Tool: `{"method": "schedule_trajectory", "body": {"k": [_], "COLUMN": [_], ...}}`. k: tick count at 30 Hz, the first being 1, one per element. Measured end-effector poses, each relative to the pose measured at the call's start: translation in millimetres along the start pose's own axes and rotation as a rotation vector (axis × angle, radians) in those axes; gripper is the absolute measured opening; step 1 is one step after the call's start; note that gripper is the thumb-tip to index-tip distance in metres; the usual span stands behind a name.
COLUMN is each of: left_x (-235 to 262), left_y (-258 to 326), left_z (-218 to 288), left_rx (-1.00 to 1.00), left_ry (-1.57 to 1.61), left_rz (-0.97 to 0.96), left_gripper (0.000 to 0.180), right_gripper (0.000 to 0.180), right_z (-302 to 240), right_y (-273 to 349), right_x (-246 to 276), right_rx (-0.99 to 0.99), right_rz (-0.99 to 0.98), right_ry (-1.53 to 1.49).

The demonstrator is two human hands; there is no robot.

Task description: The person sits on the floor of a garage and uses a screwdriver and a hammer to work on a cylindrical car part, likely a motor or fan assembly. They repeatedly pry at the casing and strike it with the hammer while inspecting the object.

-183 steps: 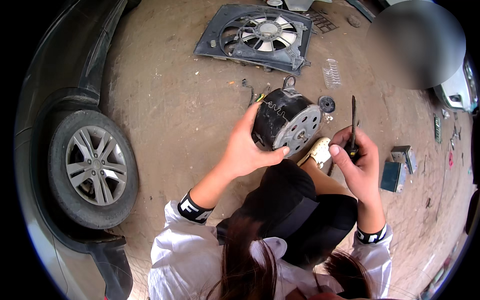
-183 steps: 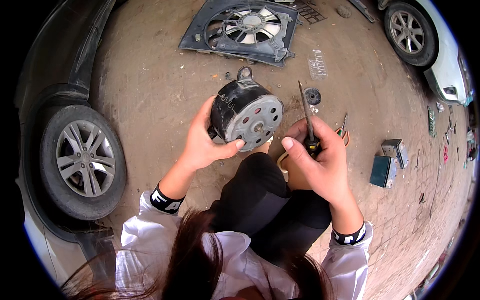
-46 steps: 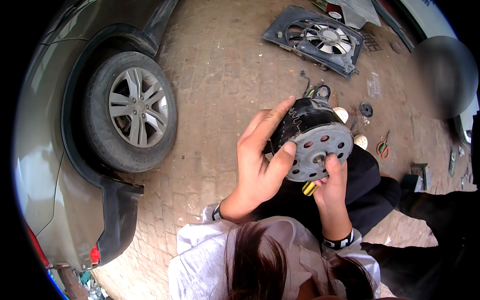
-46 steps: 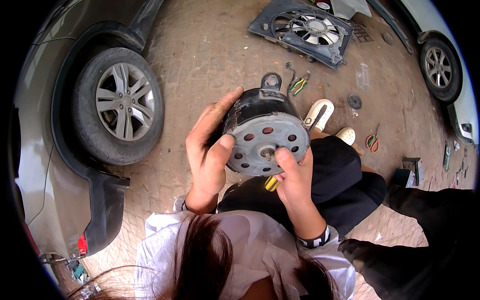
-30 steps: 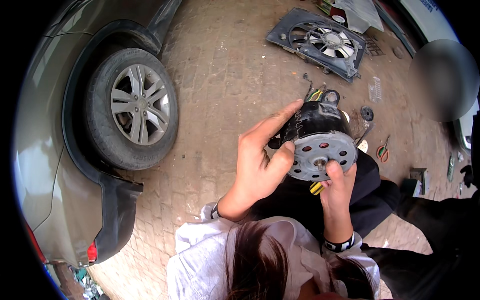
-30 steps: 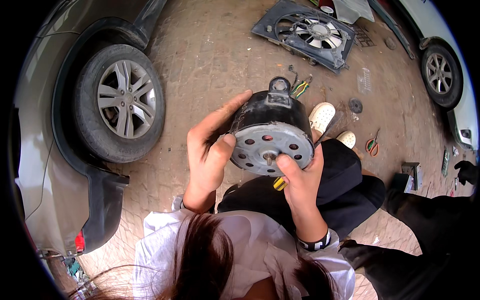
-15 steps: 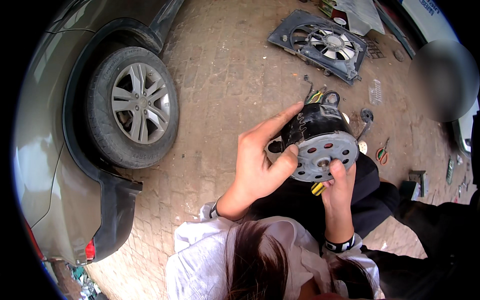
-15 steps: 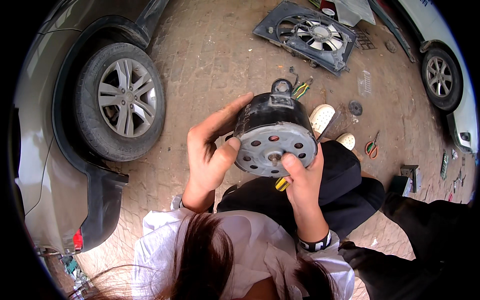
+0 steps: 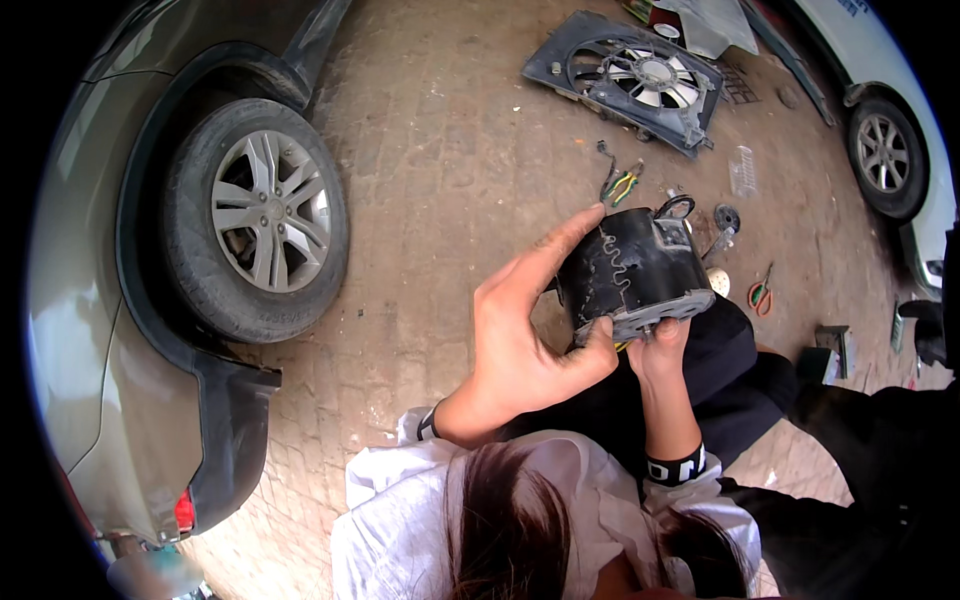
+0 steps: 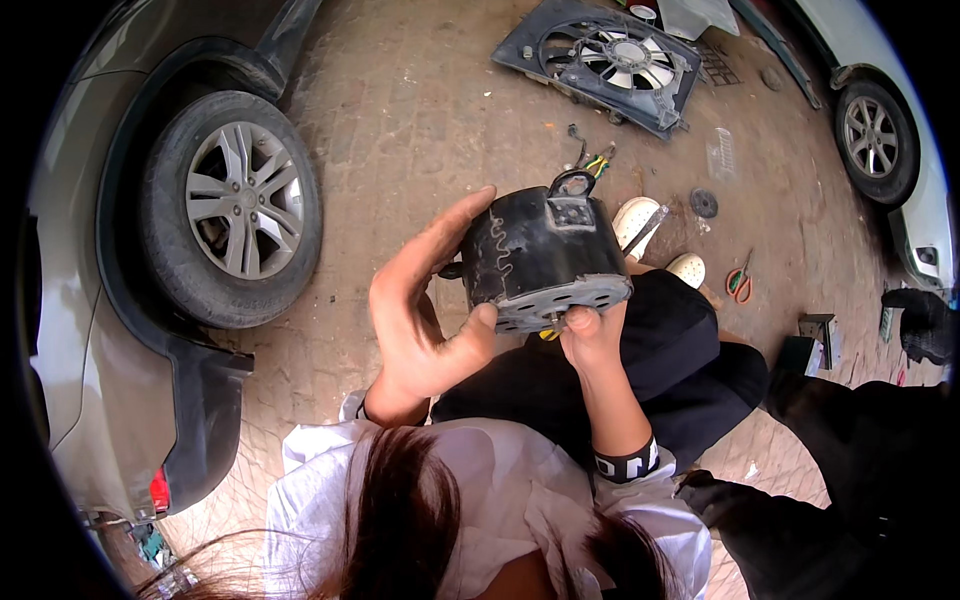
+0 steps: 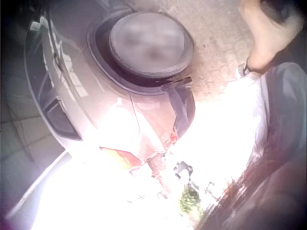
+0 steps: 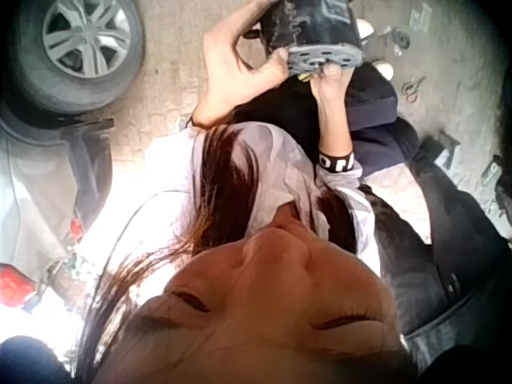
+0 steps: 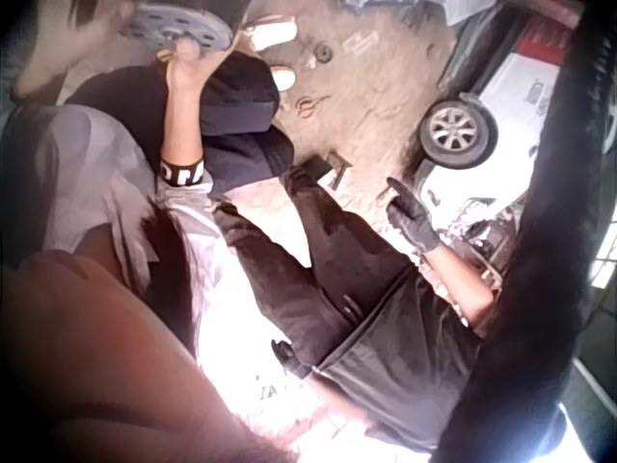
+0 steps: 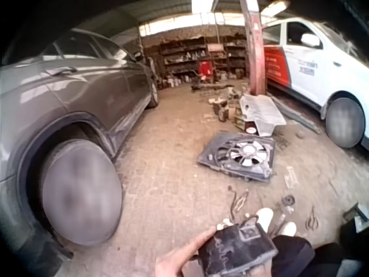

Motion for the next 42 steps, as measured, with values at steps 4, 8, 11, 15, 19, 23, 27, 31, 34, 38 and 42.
{"method": "schedule_trajectory", "body": {"k": [4,8,11,15,19,23,27,31,34,38,42], "left_x": [-5.8,-11.6,-12.8,-16.1,-16.7,-21.3,-26.7,-29.4,-30.9,-32.3,-33.0], "left_y": [-1.1,-0.7,-1.6,-1.4,0.4,-1.6,-3.3,-0.7,-1.3,-2.2,0.1], "left_z": [6.2,8.6,10.8,13.8,11.1,13.6,20.3,17.8,19.2,20.4,18.0], "left_rx": [-0.012,-0.010,-0.025,-0.050,-0.010,-0.033,-0.068,-0.057,-0.051,-0.025,0.028], "left_ry": [-0.028,-0.019,-0.008,-0.055,-0.061,-0.078,-0.121,-0.131,-0.138,-0.130,-0.116], "left_rz": [-0.025,-0.041,-0.025,-0.056,-0.056,-0.072,-0.103,-0.141,-0.140,-0.132,-0.151], "left_gripper": [0.074,0.081,0.079,0.085,0.090,0.095,0.098,0.094,0.091,0.089,0.082], "right_gripper": [0.108,0.112,0.111,0.112,0.111,0.110,0.109,0.110,0.111,0.118,0.115], "right_z": [4.2,8.9,14.3,16.6,18.8,26.1,34.0,35.2,32.9,34.3,33.4], "right_y": [-6.9,-8.4,-9.2,-9.5,-8.4,-6.4,-9.2,-10.4,-8.8,-11.3,-13.3], "right_x": [3.0,14.9,25.4,34.6,30.7,33.1,40.1,36.9,31.3,33.4,30.3], "right_rx": [0.005,0.023,0.024,0.023,0.012,-0.053,-0.125,-0.131,-0.146,-0.127,-0.121], "right_rz": [-0.054,-0.055,-0.106,-0.119,-0.079,-0.050,-0.102,-0.119,-0.081,-0.049,-0.092], "right_ry": [-0.050,-0.067,-0.083,-0.075,-0.099,-0.199,-0.300,-0.325,-0.341,-0.136,-0.142]}}
Point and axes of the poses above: each hand's wrist, its own y-axis away from the middle knuckle, its own x-axis out of the back of the hand, z = x × y, the point moved 8 cm from there along -y, towards the middle knuckle, and after that the axes turned 12 degrees about -y, right-handed, at the moved point
